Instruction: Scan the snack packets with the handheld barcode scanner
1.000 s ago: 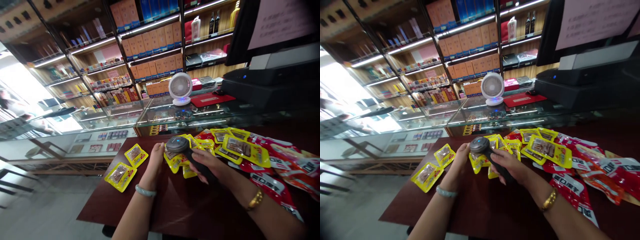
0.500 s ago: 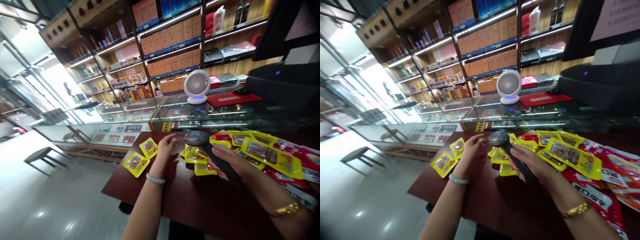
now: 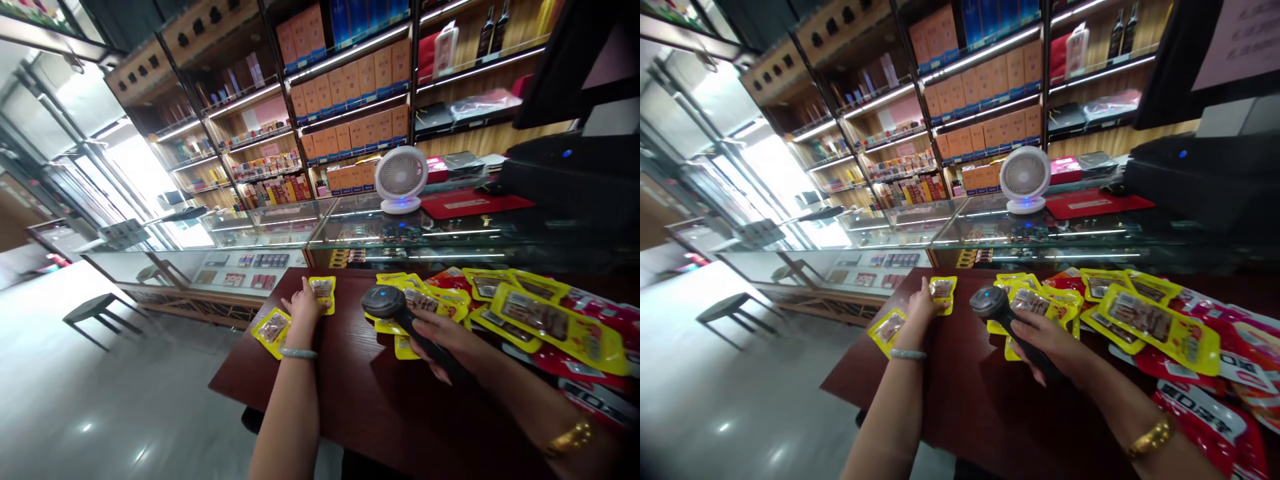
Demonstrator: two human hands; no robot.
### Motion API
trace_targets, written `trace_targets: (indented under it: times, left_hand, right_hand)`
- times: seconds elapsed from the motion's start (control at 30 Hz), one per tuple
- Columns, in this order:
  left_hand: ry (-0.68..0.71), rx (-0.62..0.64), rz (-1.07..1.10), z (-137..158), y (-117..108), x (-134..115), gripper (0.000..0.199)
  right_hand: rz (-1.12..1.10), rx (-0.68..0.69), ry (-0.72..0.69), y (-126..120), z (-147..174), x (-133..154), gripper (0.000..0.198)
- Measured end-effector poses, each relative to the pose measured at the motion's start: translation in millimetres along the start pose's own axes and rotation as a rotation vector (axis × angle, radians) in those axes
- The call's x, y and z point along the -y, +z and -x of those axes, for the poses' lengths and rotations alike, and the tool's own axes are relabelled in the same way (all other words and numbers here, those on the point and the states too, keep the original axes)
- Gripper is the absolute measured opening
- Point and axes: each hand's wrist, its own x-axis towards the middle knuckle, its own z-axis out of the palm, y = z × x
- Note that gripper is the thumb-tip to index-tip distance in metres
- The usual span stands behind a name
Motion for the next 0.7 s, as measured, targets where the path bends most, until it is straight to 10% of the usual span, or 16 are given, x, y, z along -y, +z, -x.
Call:
trace_targets:
  times: [0.13, 0.33, 0.7]
  left_hand:
    - [0.171, -0.016, 0.142, 4.0, 12.3, -16.8, 0.107]
    - [0.234, 0.049, 0.748, 2.7, 24.7, -26.2, 0.031]
    - [0.394, 0.185, 1.067, 21.6, 20.0, -46.9, 0.029]
  right_hand:
    - [-0.035, -0.032, -0.019, -2.2, -2.6, -1.2, 0.065]
    - [-0.083, -0.114, -0.134, -4.4, -2.2, 2.8, 0.053]
    - [-0.089, -0.170, -0.223, -1.2, 2.3, 12.2, 0.042]
